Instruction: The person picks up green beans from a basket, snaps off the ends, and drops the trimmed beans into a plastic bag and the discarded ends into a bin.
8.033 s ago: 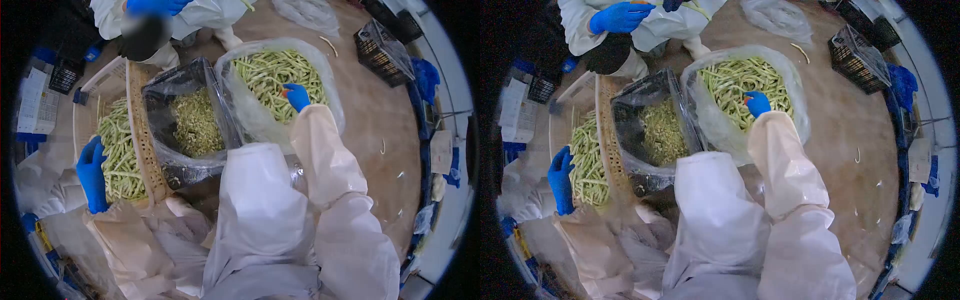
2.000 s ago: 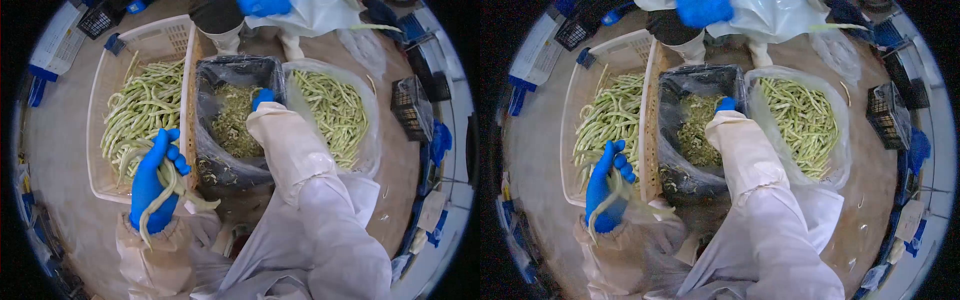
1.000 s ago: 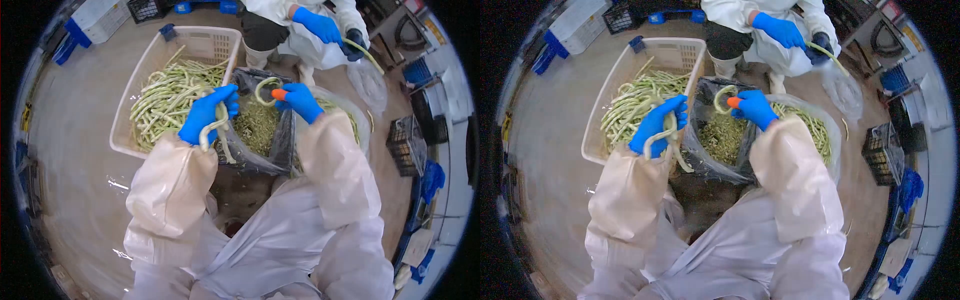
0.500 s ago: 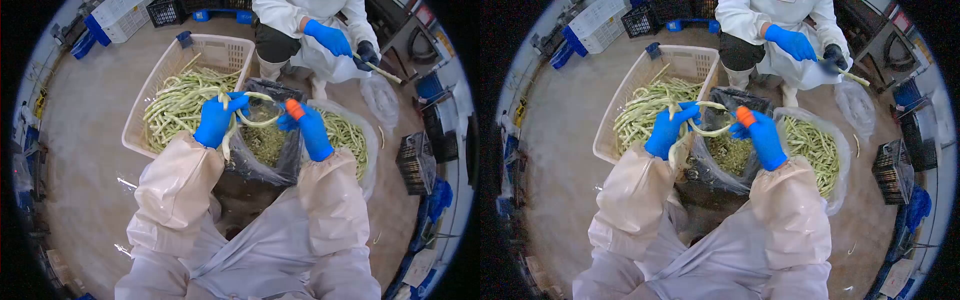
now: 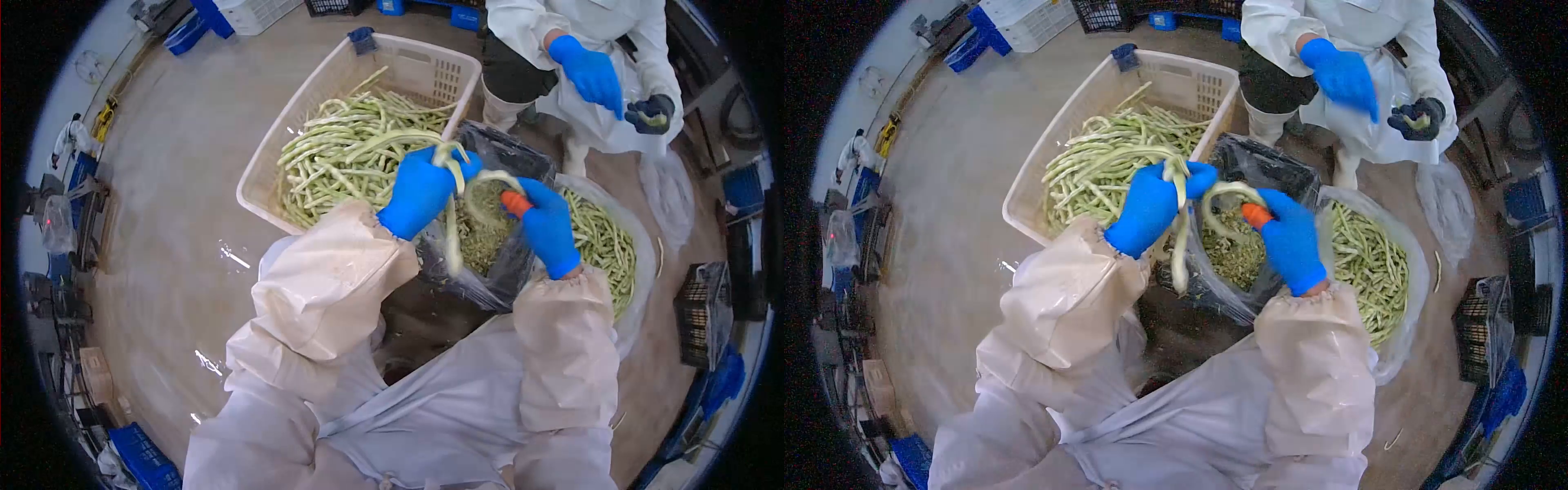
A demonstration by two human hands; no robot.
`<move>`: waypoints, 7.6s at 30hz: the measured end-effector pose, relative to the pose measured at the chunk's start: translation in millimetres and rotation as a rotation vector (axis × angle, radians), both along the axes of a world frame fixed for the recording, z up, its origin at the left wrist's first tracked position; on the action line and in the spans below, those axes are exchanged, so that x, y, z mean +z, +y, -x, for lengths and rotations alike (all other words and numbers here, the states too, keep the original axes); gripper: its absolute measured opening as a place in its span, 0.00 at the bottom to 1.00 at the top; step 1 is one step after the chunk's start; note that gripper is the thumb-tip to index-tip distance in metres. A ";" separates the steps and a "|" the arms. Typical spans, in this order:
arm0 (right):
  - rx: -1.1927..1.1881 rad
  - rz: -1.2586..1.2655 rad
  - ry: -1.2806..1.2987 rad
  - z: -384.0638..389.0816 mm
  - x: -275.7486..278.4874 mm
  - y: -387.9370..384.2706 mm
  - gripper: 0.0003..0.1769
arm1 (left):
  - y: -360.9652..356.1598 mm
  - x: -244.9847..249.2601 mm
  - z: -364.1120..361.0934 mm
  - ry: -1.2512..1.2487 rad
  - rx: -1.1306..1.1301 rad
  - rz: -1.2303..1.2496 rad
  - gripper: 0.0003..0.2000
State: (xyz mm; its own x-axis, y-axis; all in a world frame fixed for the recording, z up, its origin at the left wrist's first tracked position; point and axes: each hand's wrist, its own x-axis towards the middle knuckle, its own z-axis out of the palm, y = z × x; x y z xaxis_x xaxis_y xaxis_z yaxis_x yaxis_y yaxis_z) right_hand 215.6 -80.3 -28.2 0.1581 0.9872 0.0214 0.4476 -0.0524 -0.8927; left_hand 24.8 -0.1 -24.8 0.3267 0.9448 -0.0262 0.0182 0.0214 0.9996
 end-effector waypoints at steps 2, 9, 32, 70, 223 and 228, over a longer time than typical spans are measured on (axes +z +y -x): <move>-0.053 -0.038 -0.075 -9.0 5.0 -1.4 0.15 | 10.1 0.7 8.6 0.112 0.135 -0.040 0.10; -0.002 -0.132 -0.161 -5.6 7.3 -4.3 0.15 | 0.2 14.7 7.7 0.068 -0.027 -0.070 0.12; 0.123 -0.020 0.284 -11.5 39.6 -7.8 0.14 | -12.2 14.4 -6.8 -0.145 0.015 0.330 0.12; -0.043 -0.211 -0.060 -1.6 14.6 -5.2 0.10 | -4.7 3.7 -3.5 0.173 -0.154 -0.061 0.10; 0.033 -0.071 0.391 19.0 21.3 0.9 0.16 | 26.0 25.4 30.9 -0.066 -0.074 0.209 0.12; -0.022 0.145 0.484 17.5 27.6 2.3 0.17 | -14.8 27.2 -1.4 0.134 -0.589 0.217 0.13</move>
State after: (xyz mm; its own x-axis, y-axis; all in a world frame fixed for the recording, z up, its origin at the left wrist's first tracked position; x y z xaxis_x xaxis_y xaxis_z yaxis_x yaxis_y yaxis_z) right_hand 198.1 -78.0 -0.6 0.1373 0.9709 -0.1963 -0.0181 -0.1957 -0.9805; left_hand 26.2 -14.9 2.4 0.7702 0.5762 -0.2735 0.2136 0.1710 0.9618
